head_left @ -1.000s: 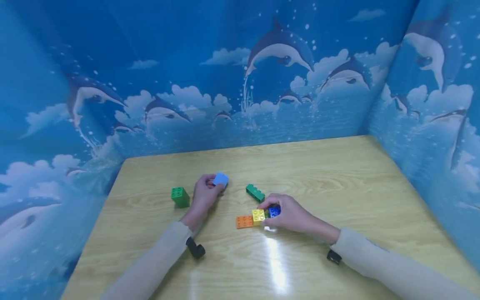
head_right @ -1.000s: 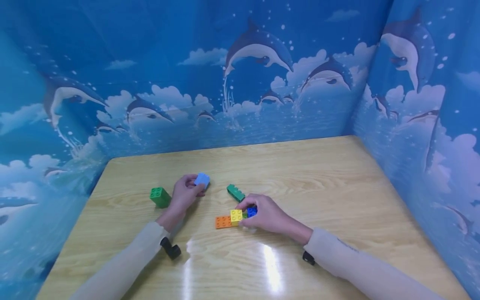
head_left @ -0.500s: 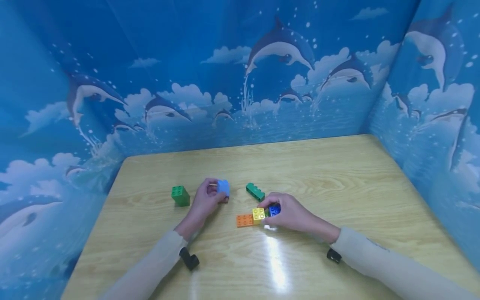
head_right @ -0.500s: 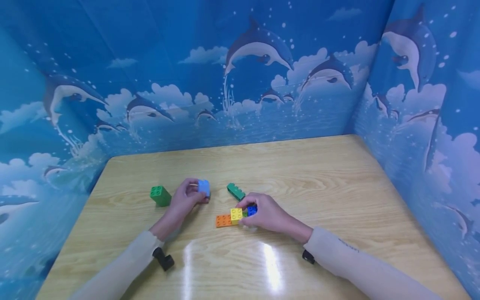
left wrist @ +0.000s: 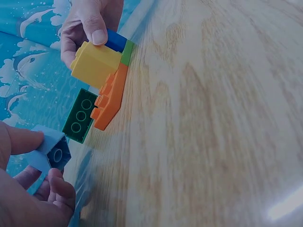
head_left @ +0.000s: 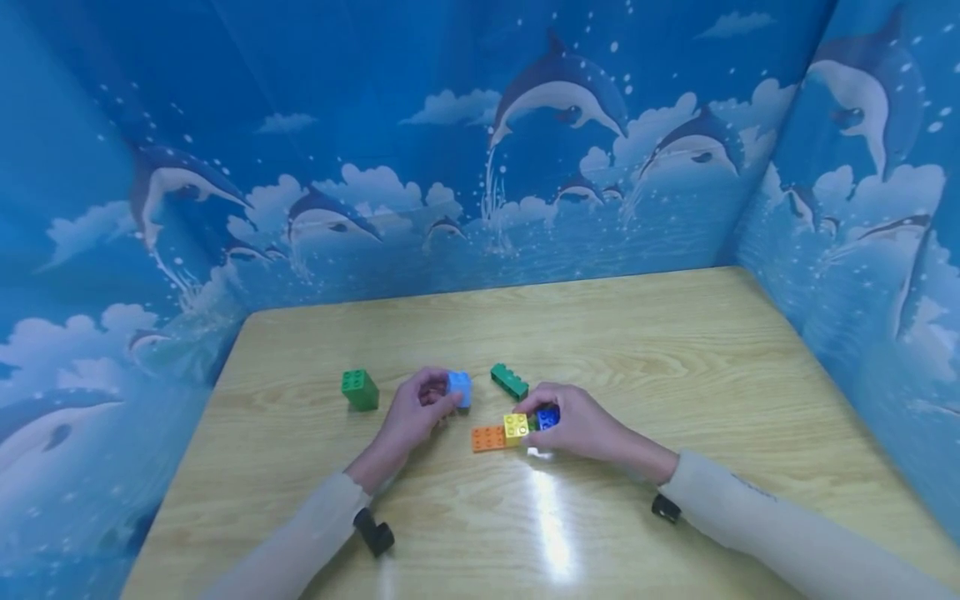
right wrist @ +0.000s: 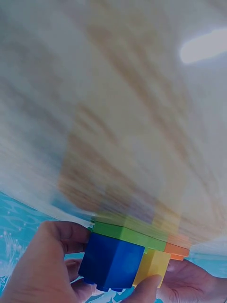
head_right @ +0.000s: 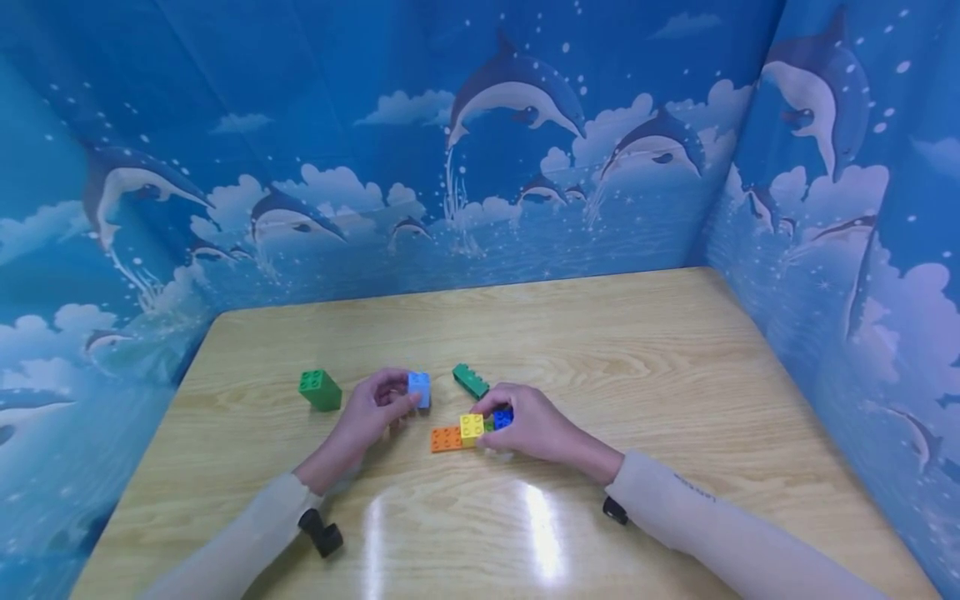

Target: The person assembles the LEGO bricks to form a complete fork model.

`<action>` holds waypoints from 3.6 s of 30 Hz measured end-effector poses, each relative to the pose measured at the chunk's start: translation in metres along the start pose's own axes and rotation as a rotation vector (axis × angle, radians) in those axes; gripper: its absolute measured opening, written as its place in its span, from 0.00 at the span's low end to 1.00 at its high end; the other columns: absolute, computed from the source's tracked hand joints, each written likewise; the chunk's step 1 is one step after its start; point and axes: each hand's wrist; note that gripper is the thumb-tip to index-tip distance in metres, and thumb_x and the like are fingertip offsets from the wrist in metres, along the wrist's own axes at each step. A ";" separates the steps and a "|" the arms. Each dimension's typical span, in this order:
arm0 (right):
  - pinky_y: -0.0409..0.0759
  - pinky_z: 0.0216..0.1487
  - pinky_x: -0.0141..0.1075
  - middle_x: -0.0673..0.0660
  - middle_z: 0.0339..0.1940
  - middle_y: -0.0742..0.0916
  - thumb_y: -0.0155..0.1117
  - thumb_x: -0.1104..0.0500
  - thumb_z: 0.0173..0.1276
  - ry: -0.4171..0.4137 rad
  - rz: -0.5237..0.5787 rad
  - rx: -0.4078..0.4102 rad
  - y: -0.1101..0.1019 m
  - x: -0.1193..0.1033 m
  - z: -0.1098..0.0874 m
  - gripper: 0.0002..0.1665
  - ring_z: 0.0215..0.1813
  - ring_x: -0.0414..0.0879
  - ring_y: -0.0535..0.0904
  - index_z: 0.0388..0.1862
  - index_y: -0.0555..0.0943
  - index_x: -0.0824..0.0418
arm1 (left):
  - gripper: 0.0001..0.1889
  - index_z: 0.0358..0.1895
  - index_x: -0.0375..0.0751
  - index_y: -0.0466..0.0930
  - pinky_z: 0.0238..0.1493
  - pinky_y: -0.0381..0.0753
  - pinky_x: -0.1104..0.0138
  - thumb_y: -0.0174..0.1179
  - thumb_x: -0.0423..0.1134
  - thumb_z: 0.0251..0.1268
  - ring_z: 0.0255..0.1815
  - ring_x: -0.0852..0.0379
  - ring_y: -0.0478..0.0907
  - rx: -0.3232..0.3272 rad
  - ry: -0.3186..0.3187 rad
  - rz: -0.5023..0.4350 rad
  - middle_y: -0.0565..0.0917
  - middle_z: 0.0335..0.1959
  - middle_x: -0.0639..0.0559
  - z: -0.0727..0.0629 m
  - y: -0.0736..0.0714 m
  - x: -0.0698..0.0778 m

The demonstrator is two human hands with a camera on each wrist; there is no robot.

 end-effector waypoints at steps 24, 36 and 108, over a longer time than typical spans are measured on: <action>0.81 0.62 0.50 0.46 0.51 0.88 0.87 0.56 0.62 -0.007 0.019 -0.002 0.000 0.001 -0.002 0.21 0.56 0.47 0.82 0.53 0.90 0.51 | 0.21 0.63 0.40 0.83 0.45 0.85 0.67 0.75 0.33 0.70 0.46 0.51 0.82 -0.090 0.065 0.011 0.84 0.48 0.47 -0.020 0.004 -0.013; 0.80 0.63 0.51 0.45 0.51 0.88 0.87 0.57 0.63 -0.003 0.010 0.003 0.000 -0.003 -0.002 0.21 0.57 0.47 0.82 0.53 0.90 0.51 | 0.22 0.65 0.43 0.84 0.45 0.86 0.67 0.75 0.34 0.69 0.46 0.50 0.82 -0.150 0.126 -0.009 0.84 0.48 0.48 -0.033 0.006 -0.018; 0.83 0.60 0.47 0.45 0.51 0.88 0.88 0.56 0.61 -0.013 -0.023 0.025 0.002 -0.001 -0.002 0.22 0.55 0.47 0.82 0.53 0.91 0.51 | 0.18 0.52 0.52 0.87 0.36 0.86 0.65 0.82 0.37 0.61 0.35 0.59 0.83 -0.251 0.339 0.369 0.85 0.37 0.62 -0.029 0.003 -0.015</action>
Point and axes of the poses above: each hand's wrist, its own z-axis towards the middle knuckle, its own y-axis out of the palm, x = y × z
